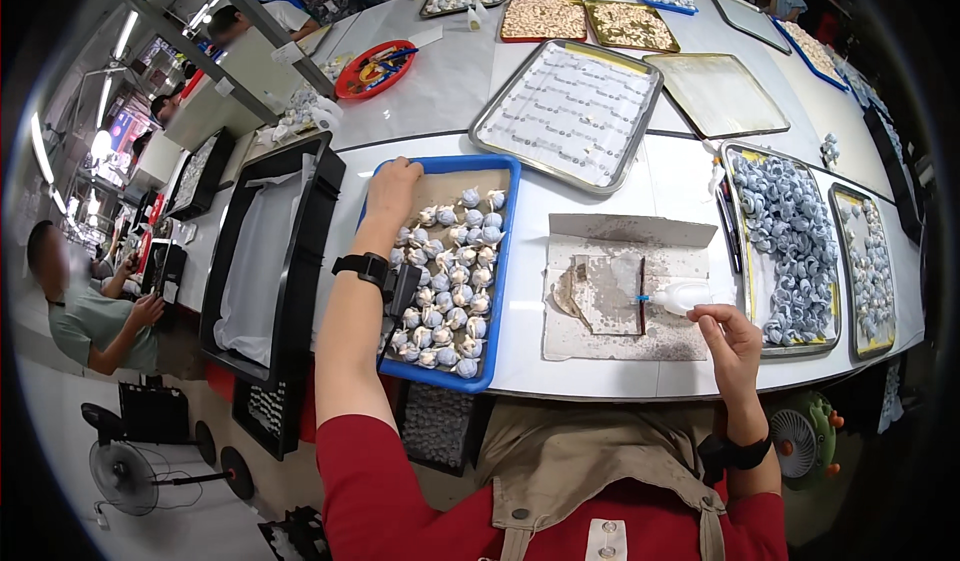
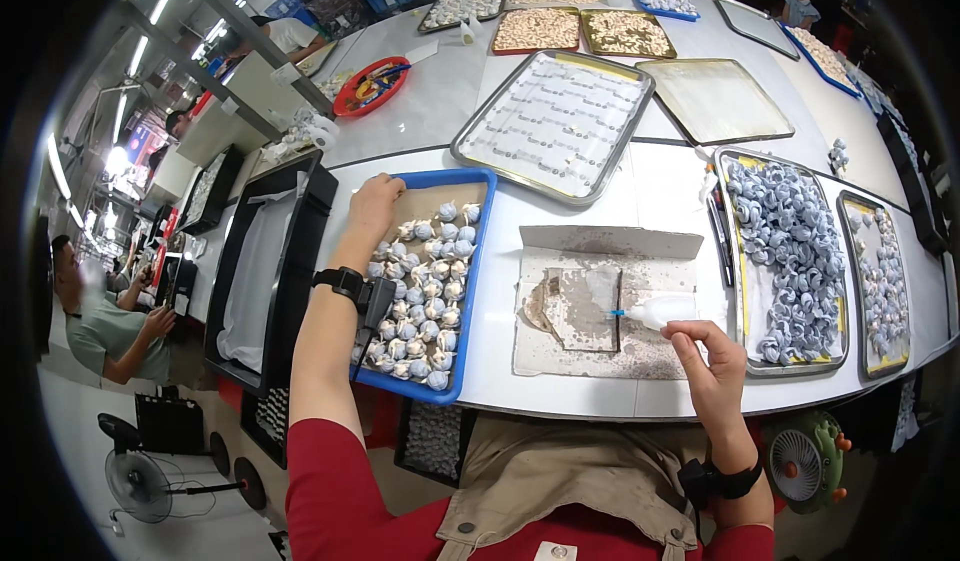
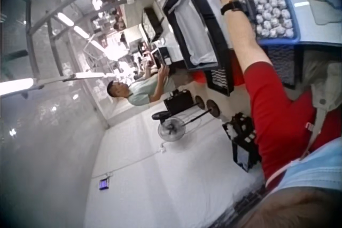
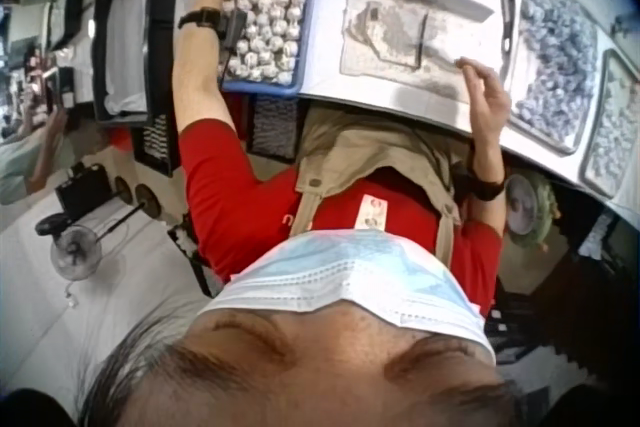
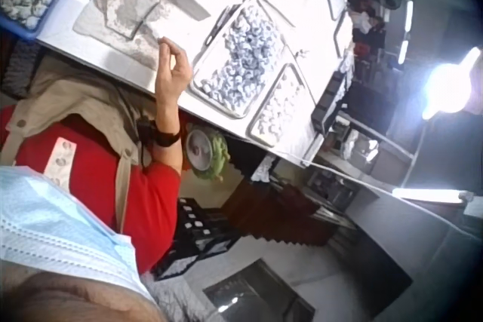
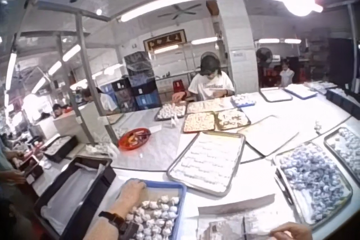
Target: The person repeatedly picks small white objects from a blue tray, applies a small amount of liquid from a squeeze bottle, and attaches a small blue piece to each. The finished items are placed onto a metal tray. The process is repeated continuously throughout the clip.
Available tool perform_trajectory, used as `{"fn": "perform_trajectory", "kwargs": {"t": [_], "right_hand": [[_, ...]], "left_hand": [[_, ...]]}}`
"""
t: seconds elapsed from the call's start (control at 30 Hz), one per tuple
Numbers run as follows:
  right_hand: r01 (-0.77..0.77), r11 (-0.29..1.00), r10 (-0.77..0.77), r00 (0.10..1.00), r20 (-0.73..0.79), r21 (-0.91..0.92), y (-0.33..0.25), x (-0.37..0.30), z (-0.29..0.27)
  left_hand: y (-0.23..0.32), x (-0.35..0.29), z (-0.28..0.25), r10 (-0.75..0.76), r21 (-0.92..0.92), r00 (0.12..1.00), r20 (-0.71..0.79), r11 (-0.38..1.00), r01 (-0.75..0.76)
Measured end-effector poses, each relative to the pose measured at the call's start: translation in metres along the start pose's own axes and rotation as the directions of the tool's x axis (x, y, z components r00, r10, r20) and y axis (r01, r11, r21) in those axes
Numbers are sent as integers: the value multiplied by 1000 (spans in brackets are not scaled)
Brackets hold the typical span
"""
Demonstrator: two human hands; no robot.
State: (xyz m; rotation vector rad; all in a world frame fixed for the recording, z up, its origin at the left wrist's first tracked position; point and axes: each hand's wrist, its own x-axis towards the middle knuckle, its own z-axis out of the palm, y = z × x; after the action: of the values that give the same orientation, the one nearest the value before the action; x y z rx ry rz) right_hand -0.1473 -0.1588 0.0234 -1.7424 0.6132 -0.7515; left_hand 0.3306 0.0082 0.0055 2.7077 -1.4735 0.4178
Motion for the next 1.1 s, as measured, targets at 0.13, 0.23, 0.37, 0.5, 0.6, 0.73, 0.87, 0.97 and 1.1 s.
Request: {"fn": "perform_trajectory", "kwargs": {"t": [0.13,0.23,0.37,0.5,0.6,0.73,0.87,0.97,1.1], "right_hand": [[95,979,-101,994,-27,-180,6,13,-6],[167,898,-190,982,-19,-407,8,25,-8],[135,848,-137,990,34,-512,35,28,-12],[232,720,-208,971,116,-654,33,19,-7],[229,763,-171,973,154,-604,38,11,-3],[-52,958,42,998,-42,-283,25,-6,-3],[80,951,-94,995,-32,-298,10,-24,-21],[204,896,-229,973,-16,-394,-8,-26,-24],[270,854,-301,954,3,-445,-22,-26,-19]], "left_hand": [[-1,-3,-13,-101,63,993,-60,993,104],[9,-15,-39,-280,-624,954,-104,766,157],[110,-73,-104,-102,-945,941,321,-97,312],[186,-135,-103,332,-698,796,505,-386,604],[232,-160,-81,345,-571,735,583,-470,673],[273,-164,-72,258,-589,796,547,-557,585],[286,-170,-63,192,-719,863,467,-486,497],[287,-170,-70,184,-750,862,472,-430,503],[290,-172,-75,123,-777,893,433,-451,439]]}}
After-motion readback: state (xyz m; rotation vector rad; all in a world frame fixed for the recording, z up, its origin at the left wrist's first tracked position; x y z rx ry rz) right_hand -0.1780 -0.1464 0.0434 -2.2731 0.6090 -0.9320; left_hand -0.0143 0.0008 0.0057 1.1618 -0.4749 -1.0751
